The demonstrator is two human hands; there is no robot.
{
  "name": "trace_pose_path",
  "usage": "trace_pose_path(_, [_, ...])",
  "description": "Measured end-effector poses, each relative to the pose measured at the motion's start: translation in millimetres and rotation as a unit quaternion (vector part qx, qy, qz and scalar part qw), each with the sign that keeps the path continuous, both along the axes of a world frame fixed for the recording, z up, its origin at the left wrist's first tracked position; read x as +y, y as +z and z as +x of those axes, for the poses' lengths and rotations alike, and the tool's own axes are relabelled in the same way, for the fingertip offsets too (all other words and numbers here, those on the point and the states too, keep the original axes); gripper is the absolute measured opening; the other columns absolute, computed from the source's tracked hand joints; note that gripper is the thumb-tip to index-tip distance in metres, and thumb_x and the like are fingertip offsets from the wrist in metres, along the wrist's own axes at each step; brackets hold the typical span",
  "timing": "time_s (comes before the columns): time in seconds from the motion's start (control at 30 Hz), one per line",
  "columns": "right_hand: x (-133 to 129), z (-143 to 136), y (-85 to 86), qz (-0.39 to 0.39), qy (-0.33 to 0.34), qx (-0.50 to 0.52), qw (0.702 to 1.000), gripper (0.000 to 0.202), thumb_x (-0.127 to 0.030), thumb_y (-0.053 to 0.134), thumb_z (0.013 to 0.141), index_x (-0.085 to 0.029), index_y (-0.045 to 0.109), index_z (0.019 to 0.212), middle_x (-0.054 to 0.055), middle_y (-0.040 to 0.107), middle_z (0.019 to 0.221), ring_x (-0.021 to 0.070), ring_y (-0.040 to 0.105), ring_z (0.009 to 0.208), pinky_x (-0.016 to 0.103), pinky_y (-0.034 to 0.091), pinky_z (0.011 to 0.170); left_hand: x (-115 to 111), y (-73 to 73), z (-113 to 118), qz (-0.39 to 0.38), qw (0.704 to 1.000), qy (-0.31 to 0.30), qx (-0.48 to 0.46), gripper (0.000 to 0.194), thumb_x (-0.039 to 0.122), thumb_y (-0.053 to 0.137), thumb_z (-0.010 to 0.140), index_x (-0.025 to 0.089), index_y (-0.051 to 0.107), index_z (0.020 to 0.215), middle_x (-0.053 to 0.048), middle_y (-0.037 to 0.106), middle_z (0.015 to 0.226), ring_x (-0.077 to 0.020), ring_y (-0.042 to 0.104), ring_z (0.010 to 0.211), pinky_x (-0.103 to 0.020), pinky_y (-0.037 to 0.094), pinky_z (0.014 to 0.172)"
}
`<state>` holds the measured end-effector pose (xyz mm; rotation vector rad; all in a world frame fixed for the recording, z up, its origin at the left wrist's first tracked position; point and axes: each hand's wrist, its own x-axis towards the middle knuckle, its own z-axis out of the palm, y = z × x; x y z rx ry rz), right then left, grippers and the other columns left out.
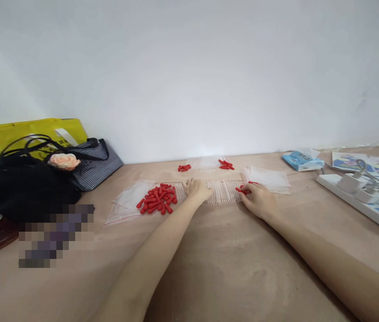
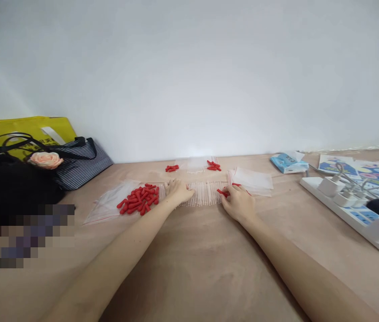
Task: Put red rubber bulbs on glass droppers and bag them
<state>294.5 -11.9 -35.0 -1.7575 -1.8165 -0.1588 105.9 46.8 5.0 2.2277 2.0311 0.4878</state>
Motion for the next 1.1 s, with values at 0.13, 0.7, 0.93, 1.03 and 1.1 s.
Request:
trace_pose_path(0.13, [0, 1, -0.4, -0.001, 0.02, 0.004, 1.0, 0.015, -0.031, 0.048, 0.073, -0.023, 0.059, 0.078, 0.003, 0.063, 0.08, 0.0197, 0.053, 0.085, 0.029, 0.039, 0.066, 3, 7.3, 3, -0.03, 0.999, 0.015, 0.018, 0.032, 0.036, 0.059, 0.06, 0.011, 0.064, 0.08, -0.021, 0.06, 0.098, -0.0381, 0.046, 0.1, -0.048, 0.024, 0.084])
trace_pose_path(0.7, [1, -1, -2.3, 0.003, 0.033, 0.004, 0.999, 0.015, -0.032, 0.049, 0.073, -0.023, 0.06, 0.078, 0.003, 0.062, 0.08, 0.0198, 0.052, 0.085, 0.03, 0.039, 0.067, 6, 11.1, 7, -0.062, 0.997, 0.031, 0.036, 0.023, 0.028, 0.058, 0.061, 0.013, 0.065, 0.076, -0.019, 0.065, 0.087, -0.037, 0.052, 0.093, -0.051, 0.023, 0.084])
trace_pose_path(0.93, [-1, -2, -1.8, -0.001, 0.025, 0.004, 1.0, 0.016, -0.033, 0.048, 0.073, -0.023, 0.06, 0.079, 0.003, 0.063, 0.081, 0.0201, 0.052, 0.085, 0.03, 0.039, 0.068, 3, 10.9, 10, -0.045, 0.998, 0.022, 0.032, 0.015, 0.023, 0.058, 0.06, 0.012, 0.063, 0.07, -0.018, 0.065, 0.087, -0.0356, 0.052, 0.093, -0.049, 0.025, 0.084])
trace_pose_path(1.03, [0, -1, -2.3, 0.004, 0.031, 0.008, 0.999, 0.018, -0.033, 0.048, 0.074, -0.022, 0.06, 0.083, 0.003, 0.062, 0.081, 0.0202, 0.052, 0.086, 0.03, 0.04, 0.068, 3, 16.7, 7, -0.05, 0.999, 0.002, 0.005, 0.017, 0.029, 0.054, 0.067, 0.013, 0.061, 0.069, -0.017, 0.064, 0.084, -0.0358, 0.052, 0.093, -0.048, 0.029, 0.081])
trace_pose_path(1.1, [1, -2, -2.9, 0.01, 0.039, 0.008, 0.999, 0.022, -0.032, 0.047, 0.075, -0.021, 0.06, 0.089, 0.004, 0.062, 0.083, 0.0205, 0.052, 0.086, 0.031, 0.04, 0.069, 2, 22.4, 1, -0.059, 0.997, -0.037, -0.023, 0.021, 0.032, 0.05, 0.071, 0.014, 0.059, 0.065, -0.013, 0.064, 0.077, -0.0322, 0.055, 0.088, -0.042, 0.036, 0.076])
